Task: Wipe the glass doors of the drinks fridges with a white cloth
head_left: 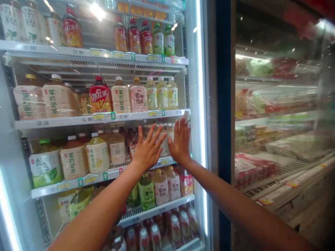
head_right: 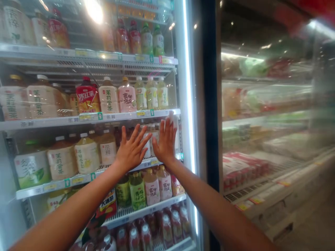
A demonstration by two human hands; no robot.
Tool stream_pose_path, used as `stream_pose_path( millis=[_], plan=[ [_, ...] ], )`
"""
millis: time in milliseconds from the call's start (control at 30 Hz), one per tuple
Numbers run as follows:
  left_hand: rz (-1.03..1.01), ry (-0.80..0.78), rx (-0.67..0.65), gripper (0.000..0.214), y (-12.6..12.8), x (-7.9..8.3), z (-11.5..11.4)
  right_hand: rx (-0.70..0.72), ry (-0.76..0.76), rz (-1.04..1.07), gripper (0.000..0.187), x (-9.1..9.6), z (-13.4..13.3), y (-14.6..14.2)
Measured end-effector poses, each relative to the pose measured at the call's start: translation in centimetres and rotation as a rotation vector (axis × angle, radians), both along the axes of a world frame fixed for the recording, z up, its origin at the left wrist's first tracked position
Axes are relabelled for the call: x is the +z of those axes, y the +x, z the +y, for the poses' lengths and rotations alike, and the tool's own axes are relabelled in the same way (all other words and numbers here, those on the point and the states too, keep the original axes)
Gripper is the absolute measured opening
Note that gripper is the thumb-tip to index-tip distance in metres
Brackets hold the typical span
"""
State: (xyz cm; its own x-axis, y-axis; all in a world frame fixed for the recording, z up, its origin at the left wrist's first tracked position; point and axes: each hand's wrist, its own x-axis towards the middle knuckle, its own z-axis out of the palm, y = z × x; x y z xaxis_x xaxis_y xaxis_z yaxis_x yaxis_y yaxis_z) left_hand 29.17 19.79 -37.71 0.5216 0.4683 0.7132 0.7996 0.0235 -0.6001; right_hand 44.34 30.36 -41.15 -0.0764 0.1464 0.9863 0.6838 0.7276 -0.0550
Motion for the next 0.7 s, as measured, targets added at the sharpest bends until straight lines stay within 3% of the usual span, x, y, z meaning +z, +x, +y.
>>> stream_pose_path(
  millis=[67,100,233,300,367,467,533,567,600,700],
  plan=[
    [0.057,-0.047,-0.004,0.062,-2.0,0.4,-1.4,-0.011,-0.006,0.065,0.078,0.9,-0.8,-1.6],
    [0.087,-0.069,-0.006,0.062,-3.6,0.5,-2.6,-0.004,-0.017,0.068,0.077,-0.1,-1.6,-2.4],
    [0.125,-0.073,0.03,0.068,-11.8,0.7,-8.8,0.088,-0.009,-0.182,0.082,-8.7,-6.0,-5.4],
    [0.088,-0.036,0.071,0.071,-15.4,-0.1,-11.9,0.118,0.027,-0.294,0.087,-10.4,-7.7,-6.9],
    [0.021,0.004,0.112,0.072,-17.9,-1.6,-14.3,0.122,0.036,-0.285,0.09,-8.3,-8.6,-8.8],
    [-0.099,0.076,0.165,0.073,-19.6,-4.7,-16.1,0.117,0.033,-0.173,0.091,-1.9,-9.7,-12.1],
    [-0.18,0.132,0.184,0.074,-19.9,-7.0,-16.4,0.119,0.032,-0.133,0.091,-0.2,-10.8,-14.2],
    [-0.221,0.157,0.186,0.074,-19.9,-8.0,-16.3,0.122,0.024,-0.133,0.091,-1.1,-11.5,-15.0],
    [-0.261,0.179,0.182,0.074,-19.9,-9.0,-16.2,0.127,0.015,-0.146,0.09,-3.1,-12.3,-15.5],
    [-0.376,0.233,0.154,0.073,-19.8,-11.5,-16.0,0.146,0.022,-0.264,0.088,-13.1,-14.7,-16.0]
  ],
)
